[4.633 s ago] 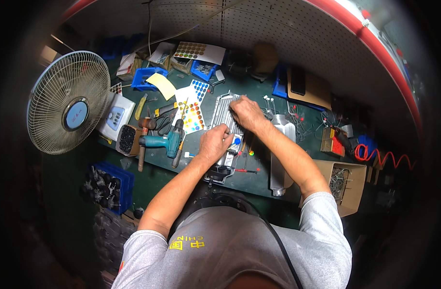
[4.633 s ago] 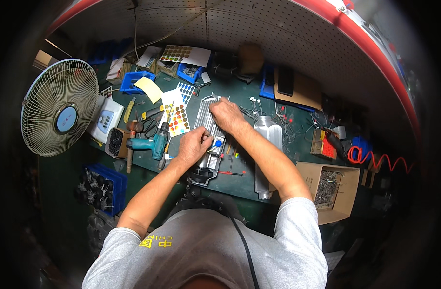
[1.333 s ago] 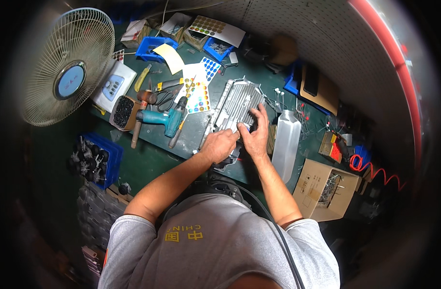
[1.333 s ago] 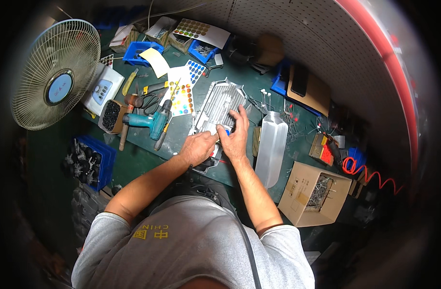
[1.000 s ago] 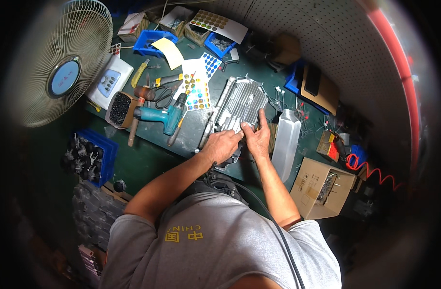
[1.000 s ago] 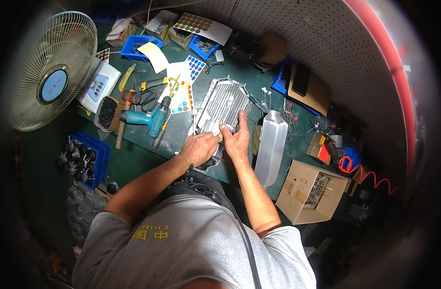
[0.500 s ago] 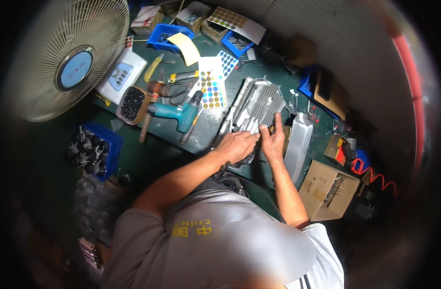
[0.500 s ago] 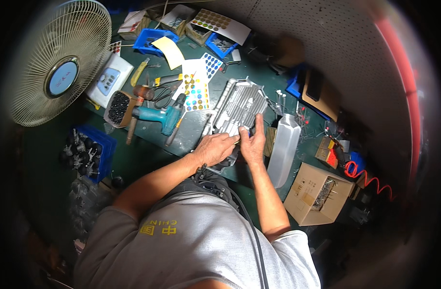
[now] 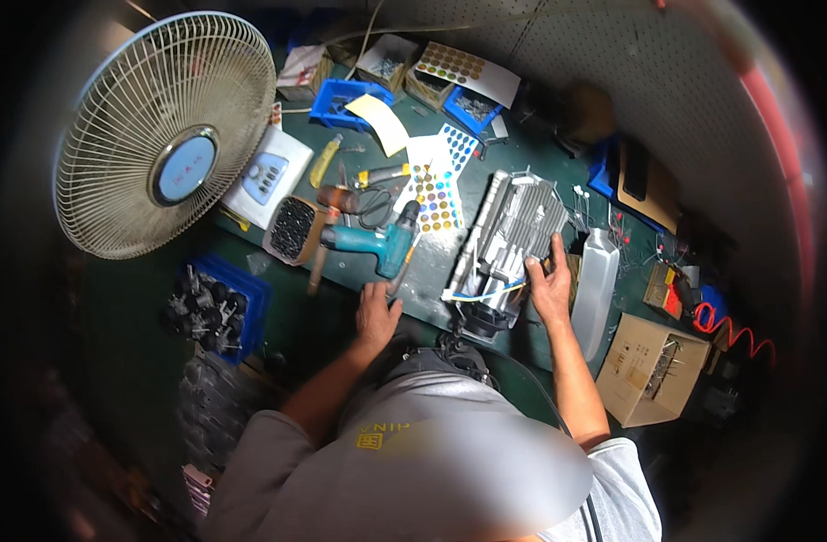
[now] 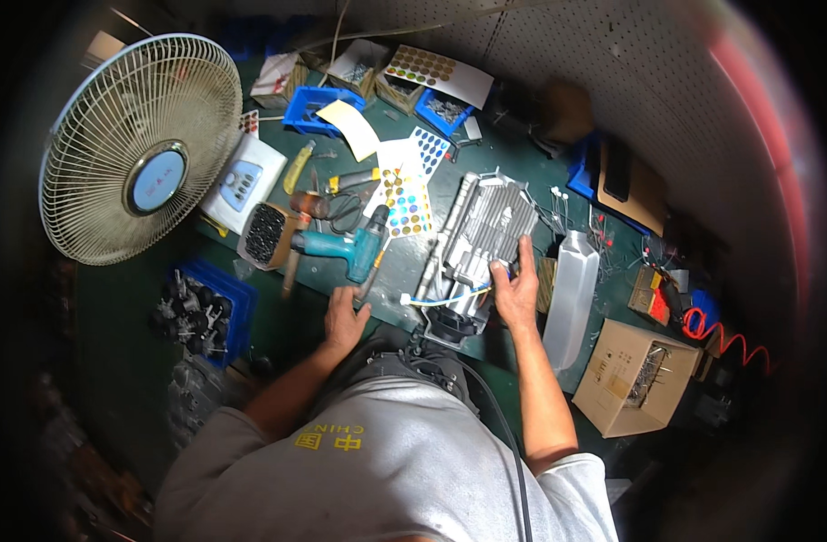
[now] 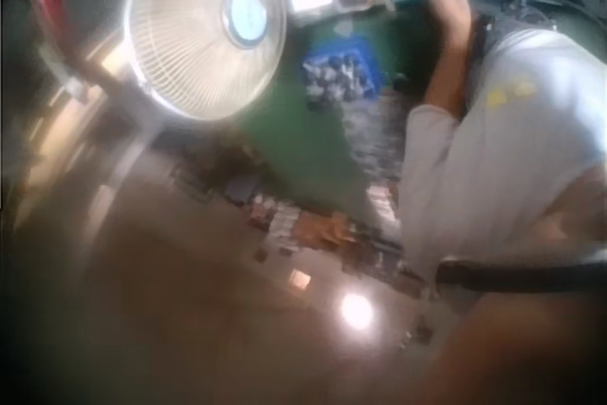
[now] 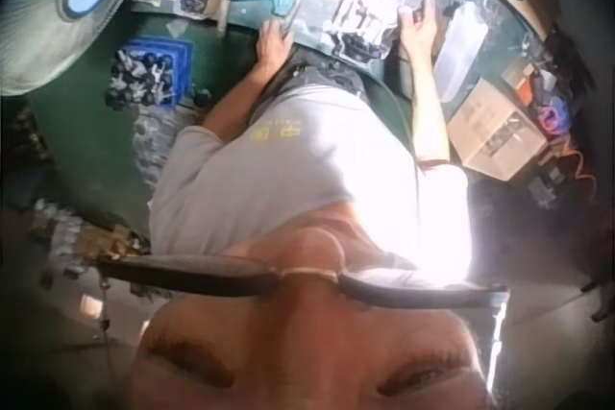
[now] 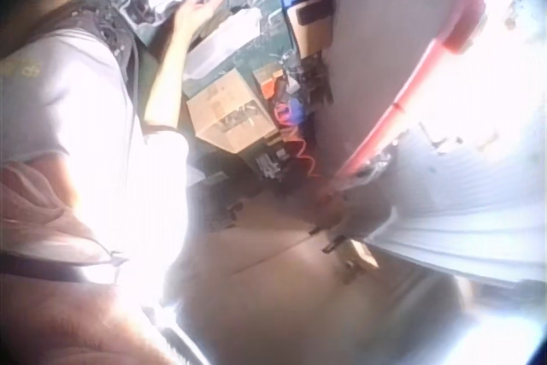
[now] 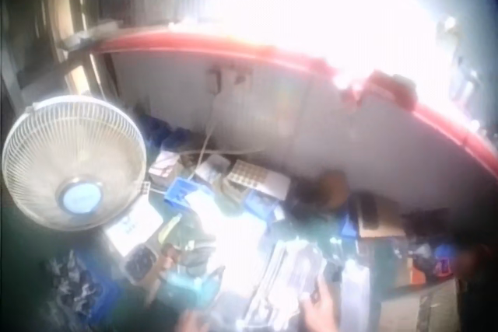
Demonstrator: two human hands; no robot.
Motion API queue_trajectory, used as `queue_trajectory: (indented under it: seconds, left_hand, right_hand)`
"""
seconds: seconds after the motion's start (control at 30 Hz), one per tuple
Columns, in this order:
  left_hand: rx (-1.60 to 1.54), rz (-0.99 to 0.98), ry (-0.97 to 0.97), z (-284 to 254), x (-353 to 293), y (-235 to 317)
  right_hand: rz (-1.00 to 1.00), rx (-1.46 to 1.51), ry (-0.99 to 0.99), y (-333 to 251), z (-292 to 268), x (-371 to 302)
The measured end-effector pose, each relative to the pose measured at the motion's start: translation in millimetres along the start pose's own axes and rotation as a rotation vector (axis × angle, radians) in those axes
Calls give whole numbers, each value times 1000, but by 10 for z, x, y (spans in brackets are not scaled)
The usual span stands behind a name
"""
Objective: The person assembles a small electronic device on a workbench. They use a power drill to fasten screws, connect wires, and attach a plastic cover to the unit.
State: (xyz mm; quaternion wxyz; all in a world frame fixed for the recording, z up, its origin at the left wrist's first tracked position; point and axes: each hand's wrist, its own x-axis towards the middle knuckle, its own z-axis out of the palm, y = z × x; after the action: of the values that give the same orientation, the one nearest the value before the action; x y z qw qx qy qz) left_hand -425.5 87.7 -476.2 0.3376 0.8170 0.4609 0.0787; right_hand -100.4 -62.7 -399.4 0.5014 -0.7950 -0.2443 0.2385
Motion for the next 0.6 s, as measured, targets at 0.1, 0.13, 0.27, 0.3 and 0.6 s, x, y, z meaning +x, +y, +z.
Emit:
queue_trajectory:
  seconds: [0.1, 0.13, 0.27, 0.3, 0.6]
  left_hand:
    - [-47, -103, -27, 132, 70, -87]
    - [-57, -123, -28, 132, 87, -80]
    - [-89, -105, -10, 67, 145, -102]
    - [-94, -80, -1, 27, 153, -126]
    - [-8, 258, 252, -954, 1615, 242]
  right_hand:
    - [-34, 15, 3, -25, 7, 0]
    - [-2, 7, -14, -11, -7, 0]
    - [-33, -8, -4, -4, -4, 14]
    - [-32, -28, -9, -24, 6, 5]
    - [7, 13, 10, -9, 9, -11]
